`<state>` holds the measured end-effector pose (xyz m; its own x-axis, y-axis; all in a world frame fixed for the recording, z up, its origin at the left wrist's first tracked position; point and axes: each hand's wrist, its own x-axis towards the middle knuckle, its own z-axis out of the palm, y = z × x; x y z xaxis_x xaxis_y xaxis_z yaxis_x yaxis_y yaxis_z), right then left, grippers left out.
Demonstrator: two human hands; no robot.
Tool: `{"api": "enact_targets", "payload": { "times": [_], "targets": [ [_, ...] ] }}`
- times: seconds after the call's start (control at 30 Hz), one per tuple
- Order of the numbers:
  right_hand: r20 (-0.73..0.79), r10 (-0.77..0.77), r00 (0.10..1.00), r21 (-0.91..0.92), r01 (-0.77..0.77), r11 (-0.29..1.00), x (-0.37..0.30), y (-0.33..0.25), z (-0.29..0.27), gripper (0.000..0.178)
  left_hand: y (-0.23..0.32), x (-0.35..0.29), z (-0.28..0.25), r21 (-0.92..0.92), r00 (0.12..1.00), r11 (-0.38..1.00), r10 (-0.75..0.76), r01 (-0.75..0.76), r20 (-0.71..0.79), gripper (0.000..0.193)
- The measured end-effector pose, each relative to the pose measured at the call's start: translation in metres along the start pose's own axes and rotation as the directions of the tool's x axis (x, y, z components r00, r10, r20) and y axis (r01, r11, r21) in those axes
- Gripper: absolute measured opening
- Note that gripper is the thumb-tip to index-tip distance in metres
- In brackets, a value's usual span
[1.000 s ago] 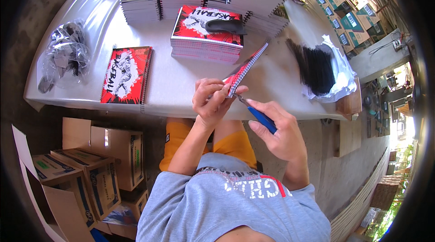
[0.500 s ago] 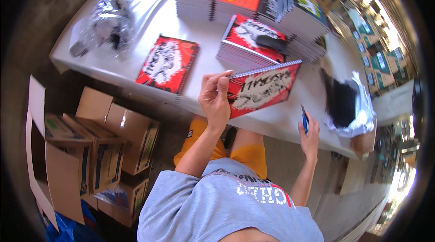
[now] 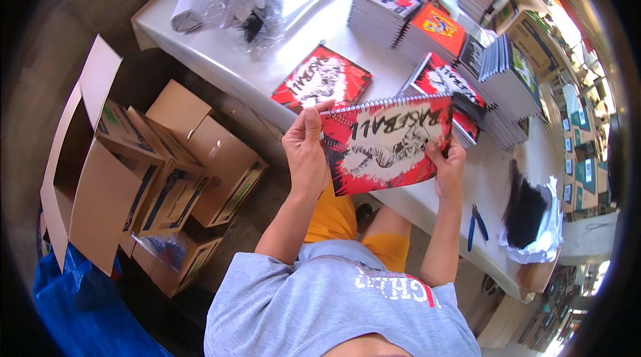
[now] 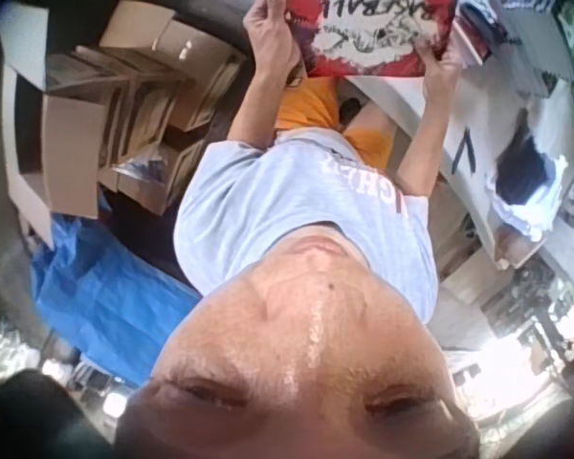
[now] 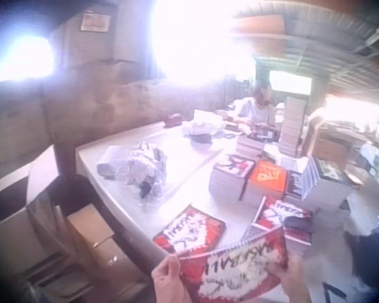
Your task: The person binds notebooks by threading plastic spirals through punched holes in the pages and covers using their hands and a pair of pliers, then places the finished notebooks into a cardboard box.
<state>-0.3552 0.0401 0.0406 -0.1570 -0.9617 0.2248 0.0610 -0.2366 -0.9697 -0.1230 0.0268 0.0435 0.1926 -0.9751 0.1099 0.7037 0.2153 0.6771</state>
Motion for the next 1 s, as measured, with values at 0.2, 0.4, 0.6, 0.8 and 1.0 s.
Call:
{"api": "enact_targets", "payload": {
  "times": [0.2,0.4,0.6,0.8,1.0],
  "targets": [
    [0.067,0.006,0.998,-0.039,-0.003,0.999,0.025,-0.002,0.039,0.041,0.021,0.011,-0.018,0.028,0.994,0.999,0.024,-0.021,-0.110,0.029],
    [0.139,-0.001,0.990,-0.154,0.022,0.988,0.031,-0.002,0.049,0.051,0.022,0.020,-0.041,0.060,0.988,0.989,0.139,-0.135,-0.071,0.027],
    [0.019,-0.504,0.863,-0.631,0.402,0.664,0.029,-0.062,0.093,0.068,0.040,0.022,-0.033,-0.035,0.997,0.999,0.016,-0.019,-0.077,0.021],
    [0.629,-0.103,0.771,-0.641,0.589,0.492,0.049,-0.077,0.130,0.063,0.062,0.024,-0.027,0.611,0.826,0.561,0.441,-0.558,0.351,0.016],
    [-0.037,0.259,0.965,0.074,-0.256,0.964,0.117,0.022,0.114,0.037,0.068,0.075,-0.077,0.727,0.838,0.527,0.532,-0.440,0.122,0.037]
  ]
}}
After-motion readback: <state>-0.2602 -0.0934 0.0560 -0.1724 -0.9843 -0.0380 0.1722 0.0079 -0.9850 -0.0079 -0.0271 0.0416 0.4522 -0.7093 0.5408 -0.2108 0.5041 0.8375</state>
